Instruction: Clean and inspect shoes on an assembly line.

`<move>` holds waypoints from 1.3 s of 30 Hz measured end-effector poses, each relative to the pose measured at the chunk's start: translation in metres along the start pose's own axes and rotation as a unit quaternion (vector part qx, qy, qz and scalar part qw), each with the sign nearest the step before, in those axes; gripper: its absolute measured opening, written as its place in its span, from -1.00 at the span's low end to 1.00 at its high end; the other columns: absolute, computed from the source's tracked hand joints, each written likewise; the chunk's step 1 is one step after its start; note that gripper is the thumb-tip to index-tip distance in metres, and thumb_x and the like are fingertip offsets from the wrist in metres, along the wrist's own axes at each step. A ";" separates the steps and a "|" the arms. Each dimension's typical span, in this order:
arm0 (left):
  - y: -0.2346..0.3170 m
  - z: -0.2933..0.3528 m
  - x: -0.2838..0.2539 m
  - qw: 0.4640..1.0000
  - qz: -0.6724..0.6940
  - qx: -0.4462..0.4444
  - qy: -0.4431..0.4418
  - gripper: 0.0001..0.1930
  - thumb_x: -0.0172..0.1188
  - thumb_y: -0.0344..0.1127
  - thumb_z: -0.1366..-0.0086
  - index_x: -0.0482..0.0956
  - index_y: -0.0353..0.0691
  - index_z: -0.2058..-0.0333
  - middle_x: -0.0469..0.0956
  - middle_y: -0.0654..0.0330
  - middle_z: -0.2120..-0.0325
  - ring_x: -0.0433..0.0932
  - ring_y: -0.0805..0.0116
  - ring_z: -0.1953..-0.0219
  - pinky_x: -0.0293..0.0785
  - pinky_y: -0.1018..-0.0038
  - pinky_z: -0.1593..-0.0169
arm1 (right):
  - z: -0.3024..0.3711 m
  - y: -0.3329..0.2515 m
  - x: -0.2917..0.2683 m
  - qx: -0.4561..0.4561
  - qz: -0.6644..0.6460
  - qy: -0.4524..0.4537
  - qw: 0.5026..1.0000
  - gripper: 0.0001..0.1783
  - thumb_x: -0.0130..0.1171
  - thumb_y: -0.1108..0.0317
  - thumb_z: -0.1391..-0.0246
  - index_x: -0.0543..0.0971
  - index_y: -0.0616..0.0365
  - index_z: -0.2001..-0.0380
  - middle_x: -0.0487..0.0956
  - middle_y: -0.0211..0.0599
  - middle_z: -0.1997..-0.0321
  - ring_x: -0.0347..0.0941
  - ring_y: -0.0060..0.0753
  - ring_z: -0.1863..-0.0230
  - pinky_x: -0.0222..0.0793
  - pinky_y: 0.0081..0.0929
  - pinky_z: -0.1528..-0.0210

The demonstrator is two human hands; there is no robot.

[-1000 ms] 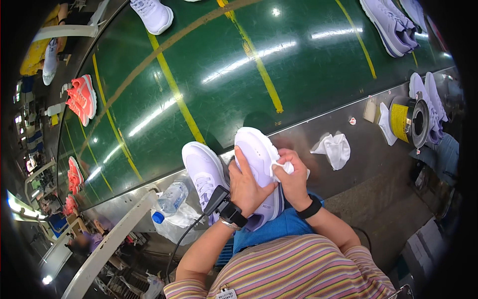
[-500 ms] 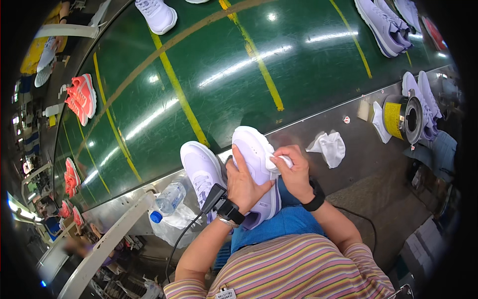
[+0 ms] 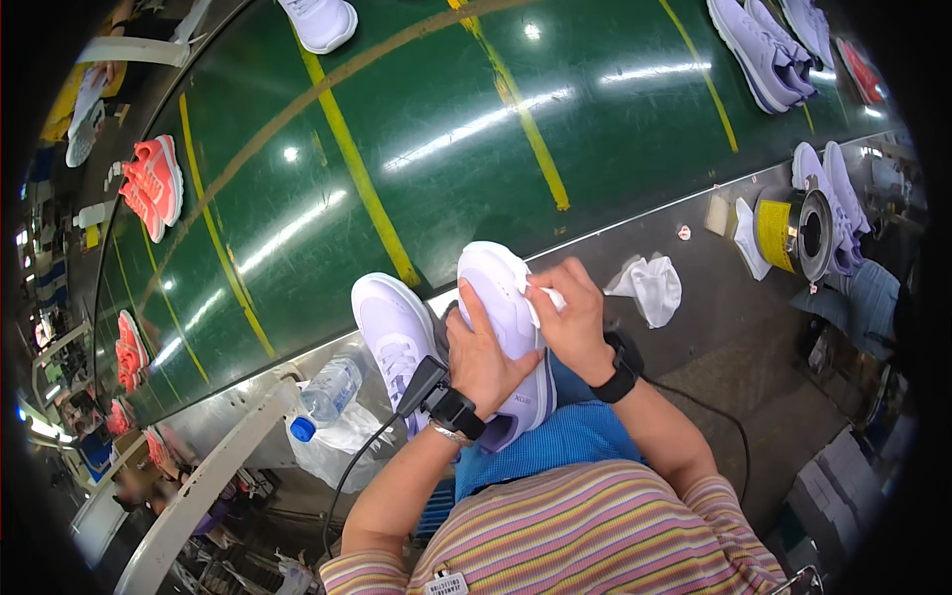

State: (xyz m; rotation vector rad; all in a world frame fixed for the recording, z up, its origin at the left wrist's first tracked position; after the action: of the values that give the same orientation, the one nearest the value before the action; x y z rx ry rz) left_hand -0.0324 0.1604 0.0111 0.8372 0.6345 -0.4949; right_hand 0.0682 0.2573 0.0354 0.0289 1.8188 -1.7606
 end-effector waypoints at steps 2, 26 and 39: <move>0.000 0.002 0.000 1.000 -0.001 -0.006 0.002 0.30 0.46 -0.11 0.25 -0.41 -0.50 -0.20 0.16 -0.37 0.10 0.31 -0.20 0.11 0.33 0.21 0.02 | 0.012 0.003 -0.003 0.010 -0.004 0.007 1.000 -0.91 0.21 0.53 0.15 0.53 0.24 0.47 0.43 -0.20 0.49 0.40 -0.25 0.44 0.29 -0.46 0.40; -0.001 0.002 0.005 0.999 -0.027 0.011 0.023 0.30 0.47 -0.09 0.24 -0.41 -0.54 -0.18 0.13 -0.37 0.07 0.28 -0.19 0.08 0.29 0.22 -0.03 | -0.034 0.003 0.022 -0.048 0.004 -0.009 0.999 -0.92 0.19 0.49 0.11 0.52 0.20 0.46 0.35 -0.18 0.50 0.35 -0.16 0.46 0.25 -0.36 0.44; -0.005 0.003 0.003 1.000 0.000 0.016 0.024 0.31 0.46 -0.10 0.25 -0.44 -0.51 -0.19 0.14 -0.40 0.09 0.28 -0.21 0.09 0.30 0.20 -0.01 | 0.058 0.012 -0.009 -0.039 -0.027 0.000 0.999 -0.84 0.16 0.57 0.10 0.54 0.24 0.36 0.41 -0.20 0.44 0.38 -0.21 0.42 0.32 -0.39 0.41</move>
State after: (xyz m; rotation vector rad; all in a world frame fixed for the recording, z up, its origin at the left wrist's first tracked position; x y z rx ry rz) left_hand -0.0323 0.1548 0.0079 0.8826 0.6715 -0.4868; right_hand 0.1038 0.2089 0.0320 -0.0509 1.9025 -1.7255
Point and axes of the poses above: each hand's wrist, its own z-axis away from the middle knuckle, its own x-axis out of the palm, y = z × x, the point moved 8 cm from there along -z, towards the middle knuckle
